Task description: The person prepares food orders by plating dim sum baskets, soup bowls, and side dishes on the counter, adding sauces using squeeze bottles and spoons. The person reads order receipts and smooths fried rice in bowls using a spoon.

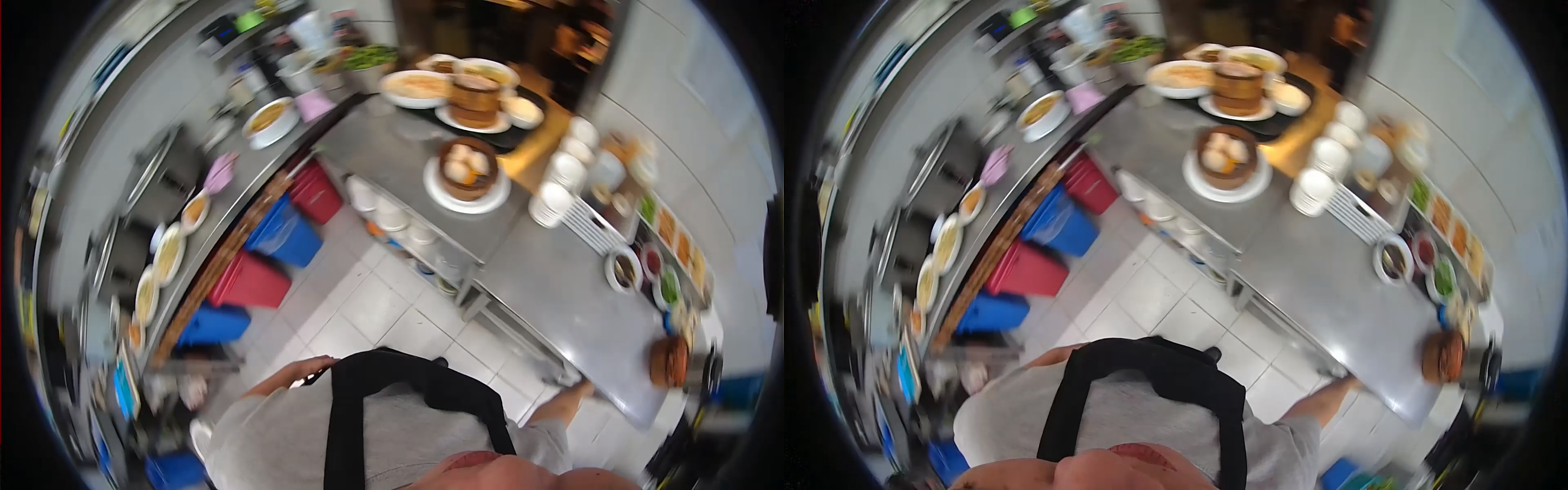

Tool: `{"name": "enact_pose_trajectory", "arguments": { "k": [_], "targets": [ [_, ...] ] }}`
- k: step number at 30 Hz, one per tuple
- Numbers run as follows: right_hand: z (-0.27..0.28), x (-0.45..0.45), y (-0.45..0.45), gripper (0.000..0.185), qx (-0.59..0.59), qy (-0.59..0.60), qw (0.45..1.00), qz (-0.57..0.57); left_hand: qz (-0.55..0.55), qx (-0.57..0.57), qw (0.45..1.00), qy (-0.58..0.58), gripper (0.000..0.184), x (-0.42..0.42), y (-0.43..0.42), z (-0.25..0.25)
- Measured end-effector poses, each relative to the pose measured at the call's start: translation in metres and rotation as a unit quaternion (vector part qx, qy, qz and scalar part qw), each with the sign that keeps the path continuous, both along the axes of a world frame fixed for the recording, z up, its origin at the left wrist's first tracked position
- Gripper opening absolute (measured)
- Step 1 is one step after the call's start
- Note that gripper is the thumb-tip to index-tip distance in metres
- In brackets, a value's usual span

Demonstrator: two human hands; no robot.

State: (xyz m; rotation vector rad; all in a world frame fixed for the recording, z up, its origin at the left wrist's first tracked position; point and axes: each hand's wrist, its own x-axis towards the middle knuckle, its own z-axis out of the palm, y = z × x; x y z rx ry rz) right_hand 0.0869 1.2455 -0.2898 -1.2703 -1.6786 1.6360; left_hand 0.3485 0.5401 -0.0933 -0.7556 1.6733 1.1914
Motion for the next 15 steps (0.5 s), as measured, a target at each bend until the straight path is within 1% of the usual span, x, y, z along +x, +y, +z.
{"name": "enact_pose_trajectory", "arguments": {
  "k": [1, 2, 4, 5, 6, 8, 9, 12, 14, 15],
  "targets": [
    [0.004, -0.001, -0.006, 0.038, 0.018, -0.010, 1.000, 0.017, 0.079, 0.015, 0.997, -0.018, 0.061, 0.029, -0.007, -0.033],
    [0.011, -0.006, -0.013, 0.038, 0.038, -0.017, 0.999, 0.035, 0.161, 0.034, 0.986, -0.033, 0.061, 0.060, -0.005, -0.055],
    [0.037, -0.021, -0.037, 0.038, 0.088, -0.010, 0.993, 0.084, 0.109, -0.031, 0.990, -0.081, 0.065, 0.060, 0.037, 0.015],
    [0.049, -0.031, -0.052, 0.039, 0.104, -0.003, 0.987, 0.119, 0.149, -0.034, 0.985, -0.082, 0.065, 0.075, 0.050, 0.013],
    [0.063, -0.043, -0.072, 0.039, 0.124, 0.010, 0.980, 0.153, 0.189, -0.048, 0.976, -0.093, 0.061, 0.085, 0.068, 0.029],
    [0.085, -0.058, -0.110, 0.039, 0.156, 0.031, 0.962, 0.224, 0.215, 0.000, 0.974, -0.077, 0.058, 0.122, 0.089, 0.035],
    [0.095, -0.066, -0.130, 0.039, 0.168, 0.043, 0.949, 0.265, 0.253, 0.006, 0.965, -0.070, 0.058, 0.141, 0.101, 0.033],
    [0.120, -0.079, -0.185, 0.040, 0.188, 0.078, 0.907, 0.370, 0.342, -0.013, 0.936, -0.083, 0.057, 0.196, 0.140, 0.015],
    [0.133, -0.081, -0.215, 0.040, 0.192, 0.099, 0.880, 0.423, 0.363, -0.010, 0.927, -0.093, 0.056, 0.227, 0.160, 0.012],
    [0.138, -0.082, -0.228, 0.040, 0.194, 0.107, 0.865, 0.451, 0.352, 0.018, 0.931, -0.098, 0.056, 0.235, 0.167, 0.028]
  ]
}}
